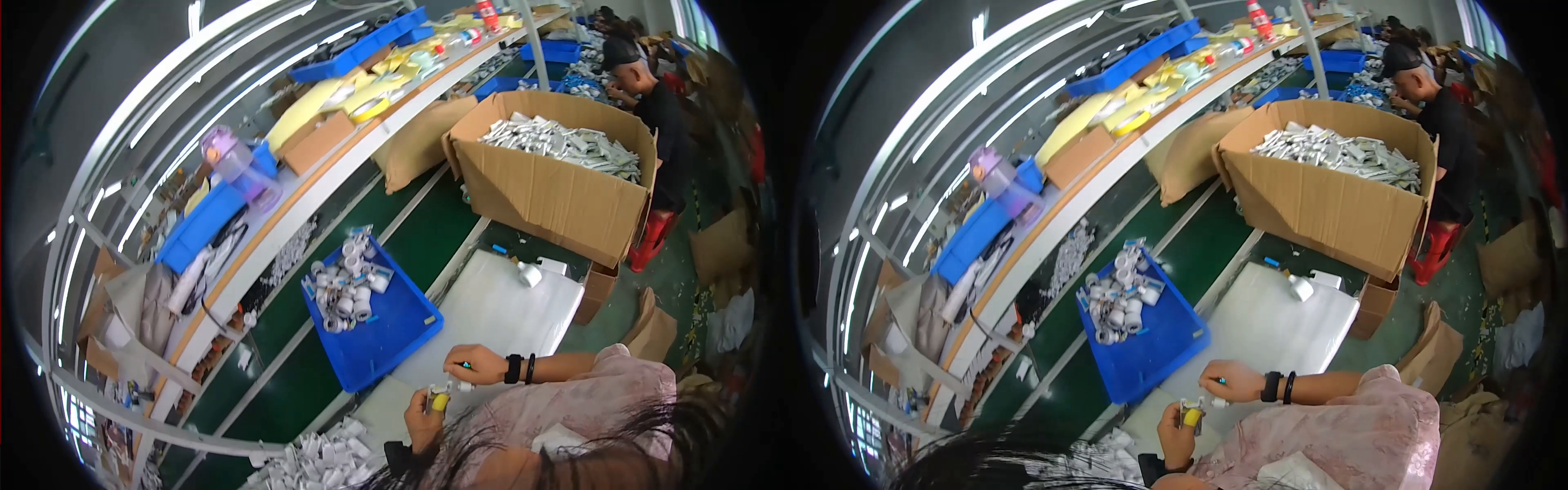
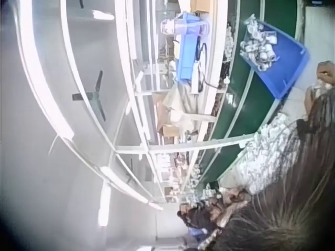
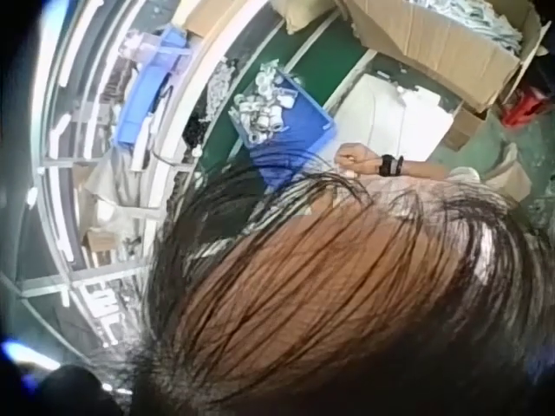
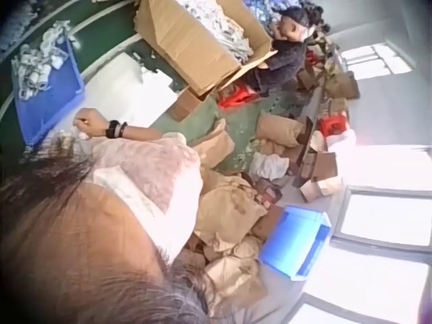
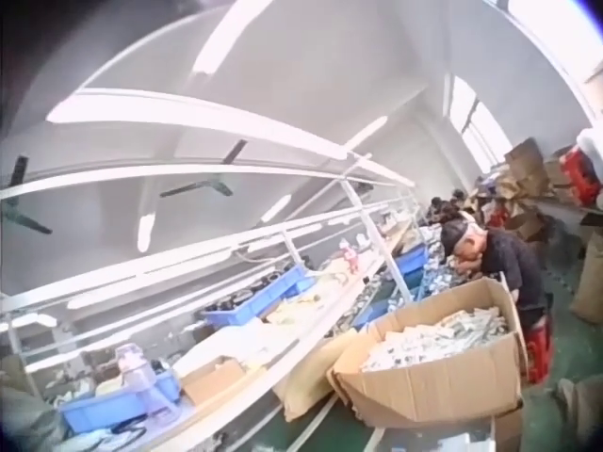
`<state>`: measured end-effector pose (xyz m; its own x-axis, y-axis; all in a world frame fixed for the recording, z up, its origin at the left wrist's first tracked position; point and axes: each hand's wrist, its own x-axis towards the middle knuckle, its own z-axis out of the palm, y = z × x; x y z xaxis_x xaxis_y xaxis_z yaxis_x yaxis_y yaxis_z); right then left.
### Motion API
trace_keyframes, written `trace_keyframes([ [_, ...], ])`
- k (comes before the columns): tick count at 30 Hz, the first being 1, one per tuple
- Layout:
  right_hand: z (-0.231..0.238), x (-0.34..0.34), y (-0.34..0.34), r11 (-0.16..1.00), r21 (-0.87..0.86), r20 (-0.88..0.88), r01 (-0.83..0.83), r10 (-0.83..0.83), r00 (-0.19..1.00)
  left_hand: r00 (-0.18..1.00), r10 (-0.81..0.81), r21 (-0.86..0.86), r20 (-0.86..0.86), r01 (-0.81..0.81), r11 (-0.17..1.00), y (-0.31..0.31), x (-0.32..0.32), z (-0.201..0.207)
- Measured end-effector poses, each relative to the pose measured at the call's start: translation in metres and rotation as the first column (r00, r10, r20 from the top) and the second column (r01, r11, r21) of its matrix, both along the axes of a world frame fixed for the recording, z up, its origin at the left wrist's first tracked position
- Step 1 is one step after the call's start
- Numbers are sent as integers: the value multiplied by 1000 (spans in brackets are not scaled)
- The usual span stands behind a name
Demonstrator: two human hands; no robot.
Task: The person picks up a white plastic housing and a small electronic component, fits the component into the housing, and then retrieves a white circular part from a blue tray. They fit the circular part onto the assembly and place the completed unit back into the blue tray.
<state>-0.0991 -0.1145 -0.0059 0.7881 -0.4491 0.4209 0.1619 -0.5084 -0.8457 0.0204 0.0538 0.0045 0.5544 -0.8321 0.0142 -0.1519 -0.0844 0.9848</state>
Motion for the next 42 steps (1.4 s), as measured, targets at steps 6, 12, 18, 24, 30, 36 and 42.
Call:
trace_keyframes([
  [6,36,14,10,979,-187,104,80,-61,993,963,-36,-7,-267,35,999,23,6,11],
  [12,39,39,28,988,-145,12,60,-59,998,944,8,-80,-329,-37,996,42,19,6],
  [18,40,57,35,983,-183,-13,-18,16,1000,911,24,-126,-412,-83,989,53,29,-1],
  [24,3,85,25,983,-115,-187,-144,121,975,873,151,-58,-463,-200,978,48,57,-11],
  [30,-22,119,-14,959,-18,-300,-284,265,916,804,462,36,-375,-485,874,76,147,-28],
  [36,-57,208,-98,922,-226,-504,-314,165,847,732,673,-33,-107,-679,734,89,278,-74],
  [42,-101,332,-143,894,-432,-453,-115,-105,885,540,825,-64,168,-829,556,94,373,-156],
])
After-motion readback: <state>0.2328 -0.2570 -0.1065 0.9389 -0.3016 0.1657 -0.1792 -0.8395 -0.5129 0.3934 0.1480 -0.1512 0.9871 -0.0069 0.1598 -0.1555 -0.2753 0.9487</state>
